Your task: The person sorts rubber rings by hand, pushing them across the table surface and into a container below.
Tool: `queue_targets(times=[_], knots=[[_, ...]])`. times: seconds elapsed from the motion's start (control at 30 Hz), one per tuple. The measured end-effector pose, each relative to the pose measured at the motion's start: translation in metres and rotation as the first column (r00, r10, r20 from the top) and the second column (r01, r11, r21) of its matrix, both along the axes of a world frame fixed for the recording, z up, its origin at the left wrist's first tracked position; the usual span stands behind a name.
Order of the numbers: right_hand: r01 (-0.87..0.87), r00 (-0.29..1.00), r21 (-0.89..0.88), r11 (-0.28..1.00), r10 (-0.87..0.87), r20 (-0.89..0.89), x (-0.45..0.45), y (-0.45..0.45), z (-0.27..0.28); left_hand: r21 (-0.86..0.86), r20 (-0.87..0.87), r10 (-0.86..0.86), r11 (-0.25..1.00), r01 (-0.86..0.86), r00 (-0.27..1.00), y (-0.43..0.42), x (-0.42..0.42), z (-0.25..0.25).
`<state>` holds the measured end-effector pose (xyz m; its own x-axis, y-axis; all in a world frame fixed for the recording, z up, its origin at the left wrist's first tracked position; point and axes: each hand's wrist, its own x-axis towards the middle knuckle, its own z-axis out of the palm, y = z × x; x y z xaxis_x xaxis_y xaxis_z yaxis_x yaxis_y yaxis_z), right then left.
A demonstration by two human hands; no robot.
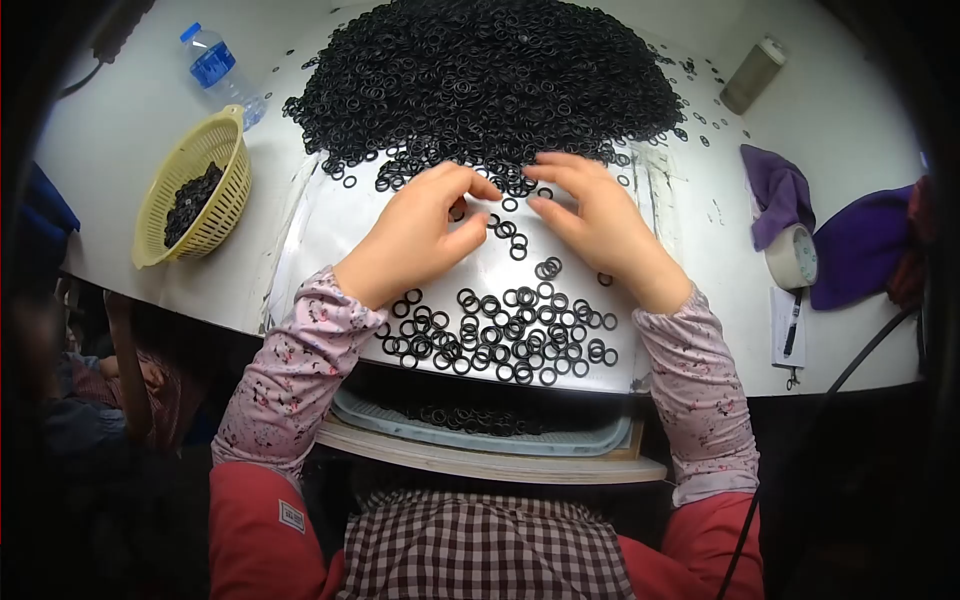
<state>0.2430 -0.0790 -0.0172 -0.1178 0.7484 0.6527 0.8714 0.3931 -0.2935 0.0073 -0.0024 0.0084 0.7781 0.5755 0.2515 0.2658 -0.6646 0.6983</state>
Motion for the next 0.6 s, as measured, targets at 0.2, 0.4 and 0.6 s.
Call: queue_targets(times=[0.2, 0.4, 0.6], knots=[[-0.055, 0.941, -0.307, 0.95, -0.053, -0.333, -0.011, -0.009, 0.023, 0.333, -0.021, 0.011, 0.943, -0.003, 1.0, 0.018, 0.02, -0.029], [-0.168, 0.871, -0.515, 0.841, -0.118, -0.476, -0.006, -0.019, 0.03, 0.234, -0.06, -0.038, 0.971, 0.051, 0.997, 0.007, 0.015, -0.01], [-0.095, 0.954, -0.513, 0.853, -0.069, -0.292, 0.0, -0.026, 0.04, -0.135, 0.016, 0.051, 0.99, -0.048, 0.999, 0.009, -0.007, -0.002]])
